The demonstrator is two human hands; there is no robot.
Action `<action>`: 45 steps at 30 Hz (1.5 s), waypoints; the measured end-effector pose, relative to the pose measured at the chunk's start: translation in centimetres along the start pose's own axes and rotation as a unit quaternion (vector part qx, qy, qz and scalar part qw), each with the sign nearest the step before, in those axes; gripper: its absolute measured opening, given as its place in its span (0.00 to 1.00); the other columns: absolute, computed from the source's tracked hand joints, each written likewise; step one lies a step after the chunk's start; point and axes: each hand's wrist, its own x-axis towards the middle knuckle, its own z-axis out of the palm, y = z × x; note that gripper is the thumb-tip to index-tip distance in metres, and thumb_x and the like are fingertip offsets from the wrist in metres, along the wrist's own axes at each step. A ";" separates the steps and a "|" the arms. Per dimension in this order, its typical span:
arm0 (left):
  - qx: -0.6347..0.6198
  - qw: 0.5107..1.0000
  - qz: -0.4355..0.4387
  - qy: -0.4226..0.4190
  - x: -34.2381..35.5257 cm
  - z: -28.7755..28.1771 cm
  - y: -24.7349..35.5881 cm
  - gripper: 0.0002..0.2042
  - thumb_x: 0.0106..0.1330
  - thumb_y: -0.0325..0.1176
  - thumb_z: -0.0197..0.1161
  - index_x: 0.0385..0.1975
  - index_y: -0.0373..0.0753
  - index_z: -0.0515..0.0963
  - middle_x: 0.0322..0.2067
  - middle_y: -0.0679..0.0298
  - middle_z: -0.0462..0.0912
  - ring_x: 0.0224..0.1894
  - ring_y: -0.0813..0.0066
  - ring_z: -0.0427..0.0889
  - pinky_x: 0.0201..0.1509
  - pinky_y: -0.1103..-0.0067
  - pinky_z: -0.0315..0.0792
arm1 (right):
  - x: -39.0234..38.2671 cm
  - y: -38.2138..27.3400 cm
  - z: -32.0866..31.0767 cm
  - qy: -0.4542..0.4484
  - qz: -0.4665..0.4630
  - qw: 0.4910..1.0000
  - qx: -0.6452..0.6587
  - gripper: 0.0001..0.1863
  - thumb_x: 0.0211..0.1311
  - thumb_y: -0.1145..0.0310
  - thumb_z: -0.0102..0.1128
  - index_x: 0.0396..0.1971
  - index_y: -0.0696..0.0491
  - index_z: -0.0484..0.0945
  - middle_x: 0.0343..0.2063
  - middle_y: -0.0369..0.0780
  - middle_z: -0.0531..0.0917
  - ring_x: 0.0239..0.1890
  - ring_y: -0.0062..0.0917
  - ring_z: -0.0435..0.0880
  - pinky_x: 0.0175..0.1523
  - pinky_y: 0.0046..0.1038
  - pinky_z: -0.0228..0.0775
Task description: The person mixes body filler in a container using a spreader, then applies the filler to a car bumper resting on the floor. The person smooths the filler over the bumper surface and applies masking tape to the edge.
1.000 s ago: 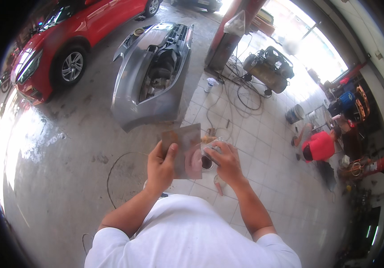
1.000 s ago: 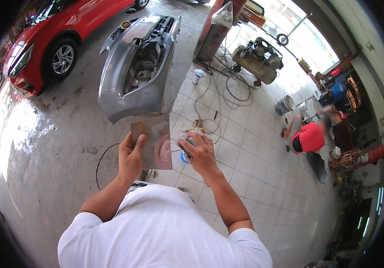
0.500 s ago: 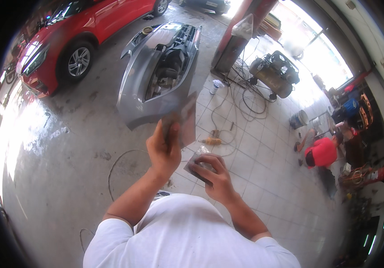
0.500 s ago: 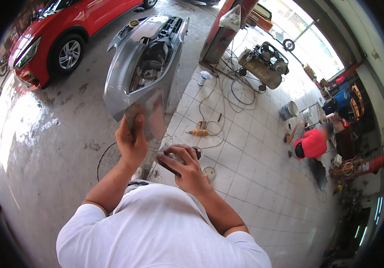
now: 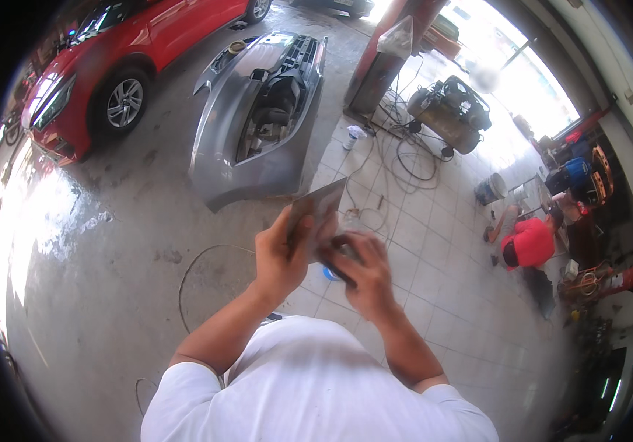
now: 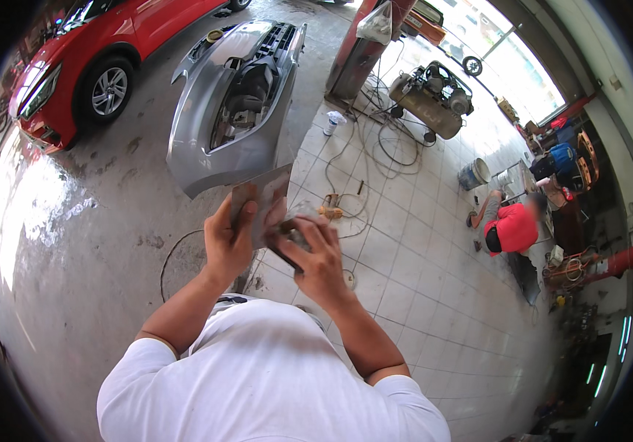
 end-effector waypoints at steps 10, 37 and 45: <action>0.016 0.992 0.125 -0.003 1.1 0.6 1.5 0.11 0.79 0.29 0.59 0.55 0.32 0.81 0.36 0.58 0.89 0.37 0.83 0.81 0.43 0.81 0.76 | 1.5 -0.2 -0.8 0.020 0.005 1.000 -0.023 0.33 0.41 0.86 0.70 0.51 0.43 0.89 0.51 0.36 0.82 0.58 0.38 0.80 0.65 0.42 0.70; -0.261 0.953 -0.115 0.103 -1.2 0.0 -1.4 0.15 0.83 0.37 0.58 0.56 0.31 0.78 0.46 0.61 0.87 0.46 0.79 0.79 0.51 0.80 0.73 | -0.5 5.2 1.2 -0.052 0.056 0.995 0.072 0.43 0.46 0.93 0.56 0.66 0.50 0.67 0.64 0.52 0.69 0.67 0.50 0.72 0.69 0.46 0.70; -0.351 0.919 -0.135 0.119 -1.9 1.2 -2.0 0.15 0.82 0.38 0.58 0.56 0.32 0.78 0.49 0.61 0.86 0.51 0.77 0.80 0.56 0.78 0.74 | -3.0 1.9 4.7 0.057 0.001 0.969 0.241 0.40 0.50 0.93 0.54 0.66 0.52 0.63 0.61 0.55 0.69 0.67 0.56 0.72 0.67 0.49 0.72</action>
